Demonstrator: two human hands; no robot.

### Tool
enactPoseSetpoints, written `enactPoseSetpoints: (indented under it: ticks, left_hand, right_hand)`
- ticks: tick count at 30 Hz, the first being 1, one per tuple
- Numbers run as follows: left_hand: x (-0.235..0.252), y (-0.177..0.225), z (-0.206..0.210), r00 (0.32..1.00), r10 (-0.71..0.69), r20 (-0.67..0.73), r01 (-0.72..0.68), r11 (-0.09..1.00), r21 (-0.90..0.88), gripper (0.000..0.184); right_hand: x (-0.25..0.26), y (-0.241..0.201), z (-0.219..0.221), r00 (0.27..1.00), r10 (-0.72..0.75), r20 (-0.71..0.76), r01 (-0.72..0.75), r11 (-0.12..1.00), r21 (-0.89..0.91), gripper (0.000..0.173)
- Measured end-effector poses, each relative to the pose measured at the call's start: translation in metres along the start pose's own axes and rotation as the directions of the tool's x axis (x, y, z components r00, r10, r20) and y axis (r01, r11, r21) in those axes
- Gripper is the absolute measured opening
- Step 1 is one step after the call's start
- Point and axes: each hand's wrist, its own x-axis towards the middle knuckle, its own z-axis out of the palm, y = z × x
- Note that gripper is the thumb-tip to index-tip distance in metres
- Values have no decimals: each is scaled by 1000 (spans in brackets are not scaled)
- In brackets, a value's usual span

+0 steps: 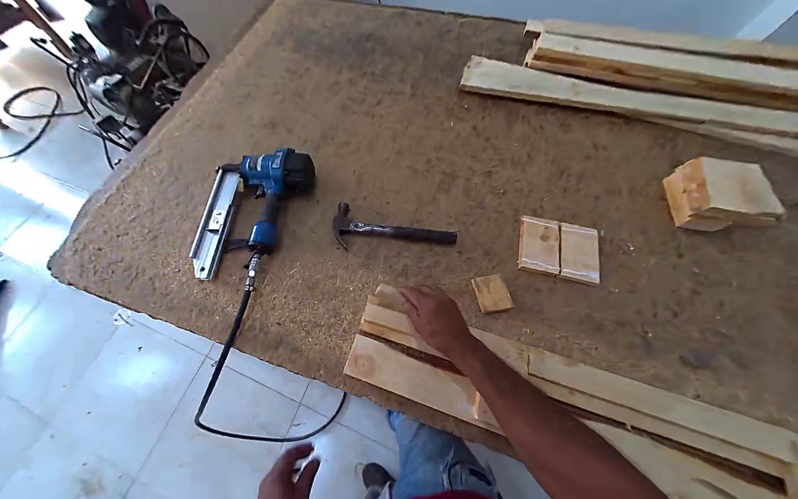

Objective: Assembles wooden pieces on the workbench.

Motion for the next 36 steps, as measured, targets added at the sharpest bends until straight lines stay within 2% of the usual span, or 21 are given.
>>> enactPoseSetpoints:
  ticks: [3, 5, 7, 9, 13, 16, 18, 20, 23, 27, 29, 33, 36]
  left_hand:
    - [91, 101, -17, 995, 99, -32, -100, 995, -25, 56]
    - [146, 152, -18, 988, 144, 60, -147, 988, 52, 77]
    - [193, 183, -13, 958, 221, 183, -250, 956, 151, 91]
    - [228, 199, -8, 902, 323, 287, -386, 900, 201, 89]
    - [266, 213, -9, 791, 379, 480, -534, 811, 238, 61]
    - [283, 211, -9, 706, 432, 561, -643, 724, 250, 62]
    - [295, 210, -8, 658, 435, 615, -682, 689, 243, 66]
    - [300, 214, -9, 620, 445, 647, -714, 661, 230, 66]
    - [311, 210, -5, 556, 519, 649, -773, 611, 174, 61]
    - [319, 200, -3, 503, 588, 633, -812, 572, 114, 60]
    - [323, 198, -3, 467, 616, 634, -834, 544, 87, 60]
    - [329, 196, 0, 411, 671, 617, -871, 489, 48, 62]
    - [329, 194, -1, 410, 671, 618, -877, 475, 66, 64]
  right_hand:
    - [11, 1, 14, 989, -97, 113, 100, 995, -15, 27]
    - [6, 2, 20, 985, -117, 131, 119, 993, -13, 29]
    - [1, 3, 25, 989, -99, 114, 101, 995, -13, 30]
    - [-2, 3, 27, 993, -73, 91, 72, 997, 9, 30]
    - [-4, 1, 26, 998, -7, 70, 2, 998, 69, 32]
    - [-6, 0, 25, 997, 54, 56, -60, 992, 109, 32]
    - [-7, -1, 24, 986, 152, 66, -160, 977, 141, 42]
    - [-8, -2, 24, 960, 269, 74, -278, 943, 185, 54]
    - [-10, -7, 18, 900, 418, 120, -435, 871, 228, 60]
    - [-31, -22, 16, 816, 577, -23, -563, 803, 196, 56]
    - [-41, -29, 19, 781, 622, -59, -613, 781, 117, 53]
    - [-49, -35, 42, 810, 581, -82, -586, 807, -76, 39]
    - [-45, -36, 46, 819, 561, -120, -573, 814, -101, 28]
